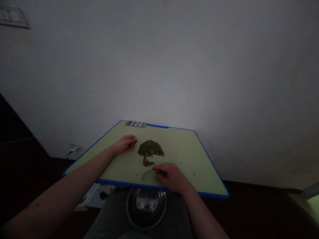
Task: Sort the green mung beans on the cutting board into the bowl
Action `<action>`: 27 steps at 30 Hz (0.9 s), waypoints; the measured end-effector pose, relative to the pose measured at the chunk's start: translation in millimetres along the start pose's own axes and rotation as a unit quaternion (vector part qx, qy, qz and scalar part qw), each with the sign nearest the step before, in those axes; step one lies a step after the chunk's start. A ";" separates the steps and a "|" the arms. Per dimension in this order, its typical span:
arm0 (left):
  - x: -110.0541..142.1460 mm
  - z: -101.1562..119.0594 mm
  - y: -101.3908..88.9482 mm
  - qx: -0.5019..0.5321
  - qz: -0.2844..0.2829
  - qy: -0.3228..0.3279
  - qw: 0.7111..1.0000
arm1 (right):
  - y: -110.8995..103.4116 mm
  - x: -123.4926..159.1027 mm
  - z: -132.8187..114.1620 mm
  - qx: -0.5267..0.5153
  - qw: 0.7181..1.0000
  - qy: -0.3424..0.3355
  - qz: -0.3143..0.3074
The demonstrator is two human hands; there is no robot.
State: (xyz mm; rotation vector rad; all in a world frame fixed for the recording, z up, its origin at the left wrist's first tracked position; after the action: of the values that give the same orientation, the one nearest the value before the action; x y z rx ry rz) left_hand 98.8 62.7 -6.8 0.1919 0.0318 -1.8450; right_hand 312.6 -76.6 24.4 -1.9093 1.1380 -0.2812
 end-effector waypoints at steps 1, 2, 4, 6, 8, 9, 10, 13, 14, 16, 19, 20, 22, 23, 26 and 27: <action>-0.1 -0.1 -0.3 0.000 0.001 0.001 1.000 | 0.1 0.4 -0.3 0.002 1.000 -0.002 -0.001; -0.2 -0.2 -0.3 -0.002 0.000 0.002 1.000 | 0.1 0.7 -0.2 0.003 1.000 -0.002 -0.002; -0.5 -0.3 0.0 -0.006 -0.005 0.004 1.000 | 0.2 1.1 0.4 0.003 1.000 -0.001 -0.002; -0.7 -0.3 0.1 -0.008 -0.008 0.004 1.000 | 0.5 1.2 1.0 0.002 1.000 -0.002 -0.004; -0.8 -0.4 0.0 -0.005 -0.006 0.003 1.000 | 0.7 1.2 1.0 0.002 1.000 -0.006 -0.007; -0.9 -0.5 0.0 -0.003 -0.006 0.002 1.000 | 0.7 1.3 1.0 0.004 1.000 -0.006 -0.008; -0.8 -0.4 0.1 0.000 -0.005 0.002 1.000 | 0.6 1.5 0.9 0.005 1.000 -0.005 -0.008; -0.5 0.6 0.7 0.006 -0.006 0.006 1.000 | -0.4 2.2 -0.3 0.002 1.000 0.000 -0.010; -0.3 0.9 1.0 0.007 -0.007 0.006 1.000 | -0.7 2.5 -1.0 -0.001 1.000 0.000 -0.010; 0.2 1.0 1.4 0.006 -0.007 0.003 1.000 | -1.2 2.9 -2.7 -0.006 1.000 -0.003 -0.011; 0.7 0.9 1.5 0.003 -0.006 -0.001 1.000 | -1.5 2.9 -3.4 -0.003 1.000 -0.002 -0.013; 0.6 0.9 1.4 0.002 -0.006 0.000 1.000 | -1.5 2.9 -3.2 -0.002 1.000 -0.001 -0.013; 0.1 0.5 1.1 0.003 -0.007 0.002 1.000 | -1.4 2.9 -3.1 -0.005 1.000 0.001 -0.015; -0.1 0.2 0.9 0.004 -0.007 0.002 1.000 | -1.2 2.9 -3.2 -0.009 1.000 0.000 -0.017; -0.8 -0.9 0.3 0.005 -0.007 -0.001 1.000 | -0.6 3.0 -3.2 -0.017 1.000 -0.002 -0.021; -0.8 -1.0 0.1 0.006 -0.007 -0.002 1.000 | -0.5 3.0 -3.1 -0.017 1.000 -0.003 -0.021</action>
State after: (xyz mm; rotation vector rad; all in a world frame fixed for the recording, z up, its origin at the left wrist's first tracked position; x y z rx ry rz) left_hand 99.2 63.6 -7.7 0.1970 0.0208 -1.8593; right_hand 312.9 -80.7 26.0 -1.9644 1.1066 -0.2797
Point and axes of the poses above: each hand's wrist, its own x-axis away from the middle knuckle, its own y-axis out of the palm, z = x × y, the point moved 7 cm from there along -x, towards the middle knuckle, and after that the axes turned 5 degrees about y, right-handed, at the moved point
